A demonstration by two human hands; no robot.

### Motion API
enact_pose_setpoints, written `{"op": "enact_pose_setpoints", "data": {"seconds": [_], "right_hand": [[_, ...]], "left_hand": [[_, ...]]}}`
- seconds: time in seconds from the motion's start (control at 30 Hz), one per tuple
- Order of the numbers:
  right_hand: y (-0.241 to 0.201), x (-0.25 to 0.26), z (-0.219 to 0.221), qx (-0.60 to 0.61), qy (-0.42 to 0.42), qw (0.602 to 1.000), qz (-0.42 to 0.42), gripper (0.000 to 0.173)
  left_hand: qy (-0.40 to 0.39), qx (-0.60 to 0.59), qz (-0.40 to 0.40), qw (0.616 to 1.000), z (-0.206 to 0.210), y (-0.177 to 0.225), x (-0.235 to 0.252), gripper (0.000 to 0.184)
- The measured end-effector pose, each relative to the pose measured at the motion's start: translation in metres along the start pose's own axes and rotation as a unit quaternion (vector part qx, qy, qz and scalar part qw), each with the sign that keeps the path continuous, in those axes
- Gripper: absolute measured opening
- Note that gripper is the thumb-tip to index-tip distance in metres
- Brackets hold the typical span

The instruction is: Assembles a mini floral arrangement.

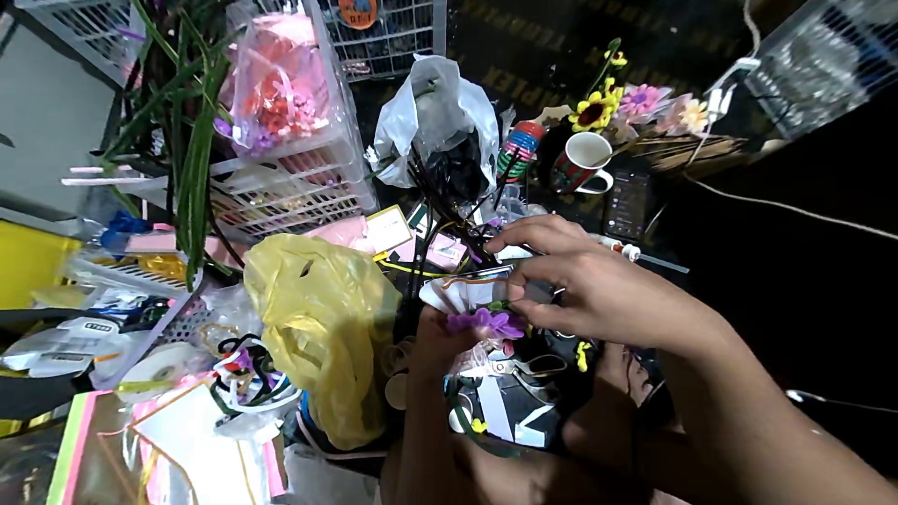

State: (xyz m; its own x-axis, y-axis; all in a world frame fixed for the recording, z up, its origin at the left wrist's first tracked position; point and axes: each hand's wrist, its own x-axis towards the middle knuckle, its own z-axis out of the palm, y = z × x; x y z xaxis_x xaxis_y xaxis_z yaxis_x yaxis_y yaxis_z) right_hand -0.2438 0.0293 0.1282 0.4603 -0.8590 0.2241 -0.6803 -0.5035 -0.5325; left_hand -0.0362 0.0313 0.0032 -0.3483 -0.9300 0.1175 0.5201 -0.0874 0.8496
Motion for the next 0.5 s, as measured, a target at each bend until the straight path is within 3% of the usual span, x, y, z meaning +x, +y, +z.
{"op": "enact_pose_setpoints", "data": {"seconds": [0.2,0.5], "right_hand": [[0.0004,0.0016,0.0034,0.064,-0.001,0.998,0.024,0.017],[-0.001,0.0063,0.0079,-0.04,0.029,0.999,-0.017,0.02]], "left_hand": [[0.063,0.03,-0.015,0.997,0.0057,0.0096,-0.0035,0.034],[-0.004,-0.011,0.011,1.0,-0.0015,0.0003,0.0013,0.035]]}}
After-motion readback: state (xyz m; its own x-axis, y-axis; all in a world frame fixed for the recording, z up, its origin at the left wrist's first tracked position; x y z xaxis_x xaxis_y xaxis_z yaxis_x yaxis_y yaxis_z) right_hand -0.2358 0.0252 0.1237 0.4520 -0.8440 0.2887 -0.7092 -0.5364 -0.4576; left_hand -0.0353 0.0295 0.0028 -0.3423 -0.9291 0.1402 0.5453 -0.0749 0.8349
